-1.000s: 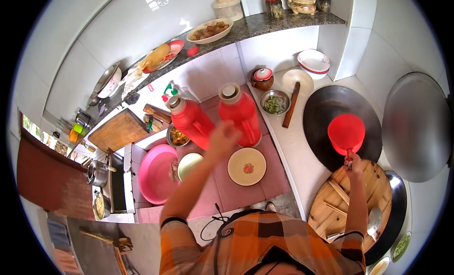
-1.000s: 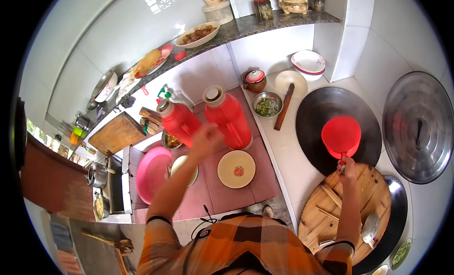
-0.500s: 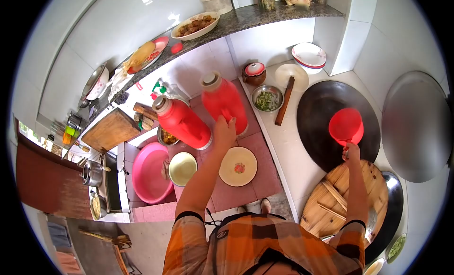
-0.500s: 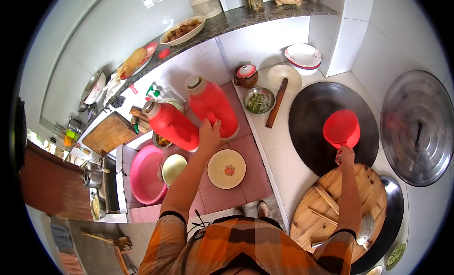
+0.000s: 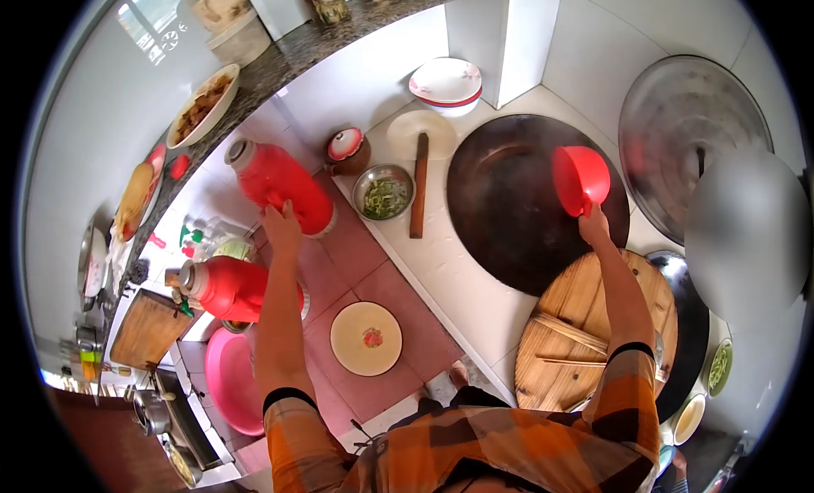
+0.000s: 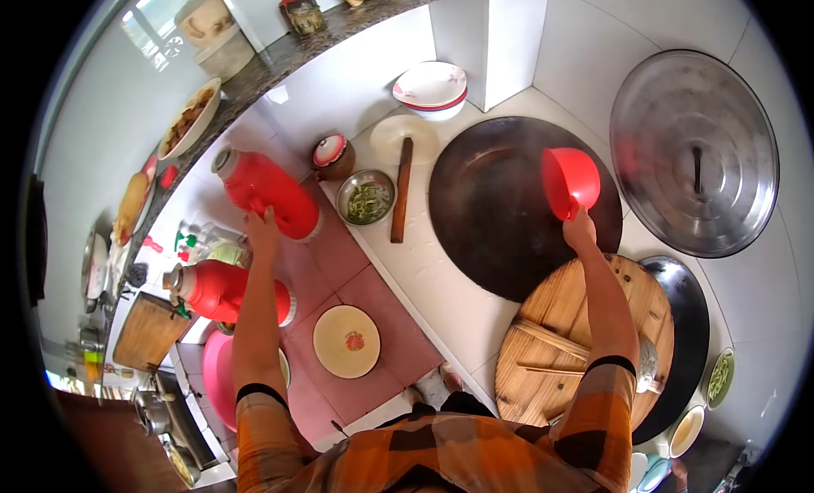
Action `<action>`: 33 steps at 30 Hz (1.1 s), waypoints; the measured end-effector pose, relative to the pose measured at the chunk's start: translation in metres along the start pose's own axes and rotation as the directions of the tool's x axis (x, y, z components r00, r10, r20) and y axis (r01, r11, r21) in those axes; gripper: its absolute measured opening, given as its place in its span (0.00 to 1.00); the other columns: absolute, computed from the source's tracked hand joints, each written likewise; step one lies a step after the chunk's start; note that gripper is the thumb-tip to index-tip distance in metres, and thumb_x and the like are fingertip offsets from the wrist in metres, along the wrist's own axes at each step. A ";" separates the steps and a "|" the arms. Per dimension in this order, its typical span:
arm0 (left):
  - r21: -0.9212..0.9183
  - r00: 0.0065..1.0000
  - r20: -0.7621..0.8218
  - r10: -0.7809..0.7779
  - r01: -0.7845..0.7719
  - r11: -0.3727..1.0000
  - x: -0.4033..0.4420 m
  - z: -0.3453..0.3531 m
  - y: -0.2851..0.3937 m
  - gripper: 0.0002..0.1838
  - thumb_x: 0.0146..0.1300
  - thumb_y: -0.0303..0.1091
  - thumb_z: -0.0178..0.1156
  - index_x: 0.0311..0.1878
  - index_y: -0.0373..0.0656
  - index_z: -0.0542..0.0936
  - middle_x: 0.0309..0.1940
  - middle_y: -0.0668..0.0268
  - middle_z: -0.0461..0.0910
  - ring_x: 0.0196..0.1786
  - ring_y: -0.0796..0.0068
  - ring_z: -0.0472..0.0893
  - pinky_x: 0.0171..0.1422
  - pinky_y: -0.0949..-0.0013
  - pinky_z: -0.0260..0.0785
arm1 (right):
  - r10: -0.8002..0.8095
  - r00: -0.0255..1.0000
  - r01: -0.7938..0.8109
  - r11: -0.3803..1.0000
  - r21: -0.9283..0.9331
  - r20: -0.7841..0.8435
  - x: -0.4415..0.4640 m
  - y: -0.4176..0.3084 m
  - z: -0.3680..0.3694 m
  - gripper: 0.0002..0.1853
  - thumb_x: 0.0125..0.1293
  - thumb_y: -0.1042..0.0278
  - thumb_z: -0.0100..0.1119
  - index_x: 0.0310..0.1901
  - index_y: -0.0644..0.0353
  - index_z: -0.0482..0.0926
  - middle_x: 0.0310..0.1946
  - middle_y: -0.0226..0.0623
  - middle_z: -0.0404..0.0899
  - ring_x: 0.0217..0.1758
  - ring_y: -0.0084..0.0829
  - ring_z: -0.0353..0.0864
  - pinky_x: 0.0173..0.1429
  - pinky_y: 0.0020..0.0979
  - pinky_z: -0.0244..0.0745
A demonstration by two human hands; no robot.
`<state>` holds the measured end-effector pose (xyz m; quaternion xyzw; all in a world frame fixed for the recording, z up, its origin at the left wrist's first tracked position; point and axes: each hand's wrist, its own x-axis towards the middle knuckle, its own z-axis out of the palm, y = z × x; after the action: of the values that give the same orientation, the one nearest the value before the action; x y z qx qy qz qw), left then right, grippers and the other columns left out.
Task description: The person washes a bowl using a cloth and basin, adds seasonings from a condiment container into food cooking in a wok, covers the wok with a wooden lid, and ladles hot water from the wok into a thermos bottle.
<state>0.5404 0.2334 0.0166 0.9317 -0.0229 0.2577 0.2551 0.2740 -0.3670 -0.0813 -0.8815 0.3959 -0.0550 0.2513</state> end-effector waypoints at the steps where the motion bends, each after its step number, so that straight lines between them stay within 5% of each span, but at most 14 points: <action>1: -0.015 1.000 -0.013 -0.001 0.001 1.000 0.005 0.004 -0.003 0.22 0.62 0.42 0.55 0.40 0.26 0.70 0.41 0.36 0.71 0.47 0.38 0.70 0.53 0.48 0.60 | -0.016 1.000 0.015 0.997 -0.079 -0.008 0.002 0.001 -0.001 0.20 0.57 0.66 0.48 0.49 0.66 0.63 0.40 0.61 0.76 0.45 0.57 0.76 0.49 0.49 0.71; 7: 0.033 1.000 -0.022 -0.012 0.013 0.999 0.040 0.031 -0.025 0.21 0.61 0.42 0.56 0.40 0.27 0.71 0.40 0.36 0.71 0.45 0.38 0.71 0.51 0.49 0.62 | 0.060 0.993 -0.035 0.973 -0.229 0.102 0.001 -0.006 0.014 0.21 0.54 0.70 0.46 0.52 0.66 0.63 0.41 0.62 0.76 0.47 0.58 0.75 0.51 0.50 0.70; 10: 0.005 1.000 -0.030 -0.006 0.006 1.000 0.050 0.037 -0.028 0.22 0.59 0.43 0.58 0.42 0.27 0.72 0.41 0.38 0.72 0.45 0.40 0.72 0.51 0.50 0.63 | 0.014 0.976 0.009 0.994 -0.106 0.216 -0.001 -0.005 0.046 0.19 0.55 0.70 0.46 0.49 0.66 0.65 0.34 0.56 0.78 0.37 0.52 0.80 0.39 0.48 0.74; 12: -0.048 0.999 -0.031 -0.022 0.021 0.999 0.053 0.036 -0.030 0.24 0.57 0.44 0.61 0.43 0.28 0.72 0.42 0.40 0.73 0.45 0.42 0.73 0.51 0.53 0.64 | 0.132 0.940 -0.189 0.970 0.155 0.315 -0.028 -0.048 0.033 0.10 0.55 0.72 0.49 0.40 0.62 0.69 0.24 0.45 0.74 0.24 0.37 0.74 0.24 0.38 0.68; 15: -0.254 0.986 0.005 -0.165 0.161 0.954 0.064 0.046 -0.052 0.30 0.53 0.47 0.64 0.48 0.28 0.71 0.44 0.44 0.75 0.48 0.48 0.74 0.52 0.57 0.65 | 0.209 0.852 -0.479 0.682 0.553 0.480 -0.035 -0.063 0.035 0.02 0.57 0.72 0.52 0.31 0.58 0.70 0.16 0.34 0.67 0.14 0.27 0.66 0.16 0.31 0.62; 17: -0.455 0.988 0.106 -0.116 0.152 0.877 0.056 0.042 -0.052 0.36 0.51 0.48 0.66 0.53 0.28 0.68 0.45 0.47 0.75 0.50 0.52 0.74 0.55 0.60 0.66 | 0.211 0.781 -0.625 0.256 0.737 0.588 -0.036 -0.061 0.035 0.07 0.59 0.71 0.52 0.25 0.55 0.67 0.13 0.31 0.63 0.10 0.26 0.60 0.15 0.28 0.58; 19: -0.218 0.996 0.087 -0.011 0.030 0.976 0.011 -0.002 -0.009 0.32 0.53 0.42 0.64 0.56 0.31 0.68 0.50 0.47 0.74 0.53 0.53 0.74 0.58 0.60 0.65 | 0.028 0.805 -0.593 0.068 0.802 0.593 -0.050 -0.050 0.028 0.09 0.60 0.68 0.53 0.24 0.53 0.66 0.11 0.30 0.62 0.10 0.25 0.61 0.14 0.28 0.57; 20: -0.254 0.982 0.189 0.016 0.033 0.967 -0.019 -0.044 0.025 0.28 0.54 0.39 0.62 0.55 0.34 0.70 0.49 0.50 0.75 0.53 0.54 0.74 0.59 0.60 0.65 | -0.015 0.796 -0.604 0.046 0.796 0.605 -0.055 -0.044 0.027 0.09 0.62 0.66 0.52 0.25 0.53 0.66 0.10 0.28 0.61 0.09 0.24 0.59 0.12 0.25 0.55; 21: -0.365 0.979 0.074 0.188 -0.149 0.919 -0.047 -0.054 0.015 0.24 0.53 0.36 0.62 0.53 0.36 0.72 0.48 0.53 0.76 0.53 0.54 0.74 0.58 0.59 0.66 | 0.037 0.753 -0.657 -0.020 0.754 0.657 -0.069 -0.053 0.016 0.09 0.64 0.65 0.50 0.26 0.52 0.66 0.09 0.26 0.59 0.08 0.22 0.57 0.11 0.22 0.52; 22: -0.315 0.953 0.014 0.302 -0.283 0.906 -0.073 -0.097 0.040 0.18 0.52 0.32 0.62 0.48 0.39 0.75 0.44 0.56 0.77 0.51 0.58 0.76 0.56 0.61 0.67 | 0.036 0.729 -0.684 -0.009 0.730 0.683 -0.079 -0.056 0.007 0.09 0.66 0.67 0.47 0.27 0.50 0.64 0.11 0.24 0.58 0.10 0.20 0.56 0.12 0.22 0.51; 24: -0.241 0.954 0.062 0.293 -0.270 0.932 -0.099 -0.176 0.057 0.11 0.52 0.27 0.62 0.41 0.42 0.78 0.39 0.59 0.79 0.46 0.62 0.77 0.51 0.64 0.69 | -0.091 0.745 -0.664 -0.007 0.747 0.661 -0.087 -0.038 0.005 0.03 0.65 0.66 0.49 0.35 0.53 0.71 0.16 0.25 0.65 0.12 0.17 0.60 0.12 0.20 0.51; 27: -0.070 0.915 -0.322 0.242 -0.278 0.958 -0.077 -0.242 0.011 0.06 0.52 0.23 0.60 0.34 0.41 0.79 0.32 0.60 0.79 0.37 0.60 0.78 0.42 0.66 0.70 | -0.023 0.758 -0.650 0.050 0.758 0.652 -0.109 -0.033 -0.014 0.12 0.63 0.67 0.52 0.48 0.55 0.71 0.23 0.29 0.71 0.15 0.17 0.65 0.13 0.19 0.57; 29: 0.172 0.957 -0.200 0.209 -0.176 0.969 -0.048 -0.281 -0.021 0.11 0.53 0.28 0.62 0.41 0.39 0.78 0.37 0.53 0.78 0.40 0.54 0.77 0.44 0.60 0.70 | -0.107 0.769 -0.624 0.084 0.777 0.630 -0.130 -0.047 -0.035 0.15 0.62 0.67 0.52 0.51 0.55 0.69 0.25 0.31 0.72 0.15 0.18 0.66 0.14 0.18 0.58; 33: 0.131 0.977 0.210 0.036 -0.064 0.989 -0.017 -0.286 -0.051 0.31 0.51 0.48 0.65 0.53 0.37 0.73 0.47 0.48 0.76 0.52 0.53 0.75 0.55 0.61 0.67 | -0.268 0.761 -0.578 0.133 0.805 0.591 -0.175 -0.071 -0.071 0.19 0.62 0.67 0.52 0.55 0.57 0.67 0.27 0.34 0.73 0.17 0.18 0.67 0.14 0.18 0.60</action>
<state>0.4012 0.4158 0.1952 0.9679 -0.0550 0.1665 0.1800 0.1821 -0.2287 0.0331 -0.4078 0.2515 0.0223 0.8775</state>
